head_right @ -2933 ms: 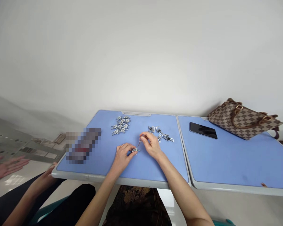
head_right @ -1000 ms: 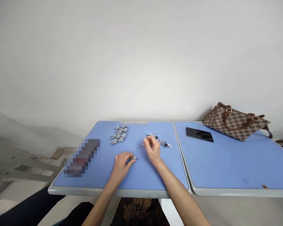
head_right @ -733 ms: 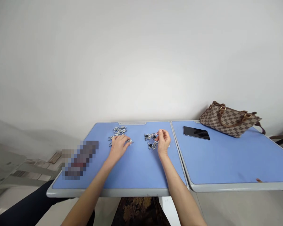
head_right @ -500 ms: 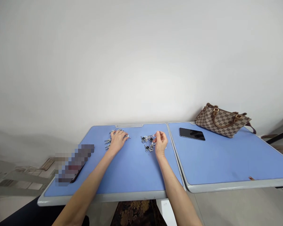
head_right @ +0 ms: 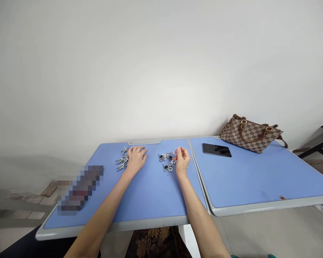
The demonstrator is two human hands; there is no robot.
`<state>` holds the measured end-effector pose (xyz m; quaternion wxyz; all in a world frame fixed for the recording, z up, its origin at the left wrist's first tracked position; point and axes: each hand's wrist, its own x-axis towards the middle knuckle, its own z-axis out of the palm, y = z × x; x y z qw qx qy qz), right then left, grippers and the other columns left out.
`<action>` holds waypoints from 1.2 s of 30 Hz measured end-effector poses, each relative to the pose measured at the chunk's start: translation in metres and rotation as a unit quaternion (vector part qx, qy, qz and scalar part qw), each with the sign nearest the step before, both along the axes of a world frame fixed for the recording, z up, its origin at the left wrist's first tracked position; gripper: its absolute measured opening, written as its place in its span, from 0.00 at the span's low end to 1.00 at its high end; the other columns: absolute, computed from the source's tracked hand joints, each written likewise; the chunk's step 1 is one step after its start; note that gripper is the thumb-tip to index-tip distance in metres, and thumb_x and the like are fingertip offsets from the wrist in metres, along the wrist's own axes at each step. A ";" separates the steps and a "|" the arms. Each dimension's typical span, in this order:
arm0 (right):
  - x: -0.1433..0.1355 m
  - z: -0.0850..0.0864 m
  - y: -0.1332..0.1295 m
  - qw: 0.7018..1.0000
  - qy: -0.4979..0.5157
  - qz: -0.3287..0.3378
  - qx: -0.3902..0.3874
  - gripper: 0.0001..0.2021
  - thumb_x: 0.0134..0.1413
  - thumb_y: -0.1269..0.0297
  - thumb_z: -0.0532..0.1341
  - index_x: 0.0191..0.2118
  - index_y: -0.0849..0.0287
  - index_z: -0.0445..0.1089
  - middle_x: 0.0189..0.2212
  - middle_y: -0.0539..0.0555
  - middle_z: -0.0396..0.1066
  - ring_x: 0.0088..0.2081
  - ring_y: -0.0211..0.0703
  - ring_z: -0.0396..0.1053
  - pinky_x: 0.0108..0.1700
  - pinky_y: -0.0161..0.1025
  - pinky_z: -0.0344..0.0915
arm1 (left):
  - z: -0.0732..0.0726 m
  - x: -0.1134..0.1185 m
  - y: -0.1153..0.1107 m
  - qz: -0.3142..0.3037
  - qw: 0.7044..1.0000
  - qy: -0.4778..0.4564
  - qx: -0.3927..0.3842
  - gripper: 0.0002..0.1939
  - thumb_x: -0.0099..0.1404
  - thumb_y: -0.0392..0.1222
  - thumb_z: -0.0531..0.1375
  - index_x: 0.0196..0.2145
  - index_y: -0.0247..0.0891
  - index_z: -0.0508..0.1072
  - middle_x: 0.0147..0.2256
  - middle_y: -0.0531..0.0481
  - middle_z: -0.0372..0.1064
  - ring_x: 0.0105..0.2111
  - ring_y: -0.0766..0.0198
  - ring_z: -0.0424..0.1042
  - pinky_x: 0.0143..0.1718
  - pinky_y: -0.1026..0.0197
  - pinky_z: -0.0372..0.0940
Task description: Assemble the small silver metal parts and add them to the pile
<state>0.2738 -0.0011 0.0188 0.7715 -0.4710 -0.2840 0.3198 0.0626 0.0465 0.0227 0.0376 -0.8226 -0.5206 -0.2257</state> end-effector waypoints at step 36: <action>-0.001 0.005 -0.006 0.997 -0.044 0.049 -0.025 0.16 0.51 0.49 0.62 0.28 0.58 0.63 0.22 0.46 0.64 0.18 0.31 0.57 0.22 0.33 0.58 | -0.026 -0.027 -0.126 -0.042 0.990 -0.085 -0.101 0.05 0.65 0.33 0.52 0.36 0.40 0.66 0.33 0.48 0.69 0.35 0.57 0.70 0.38 0.55 0.65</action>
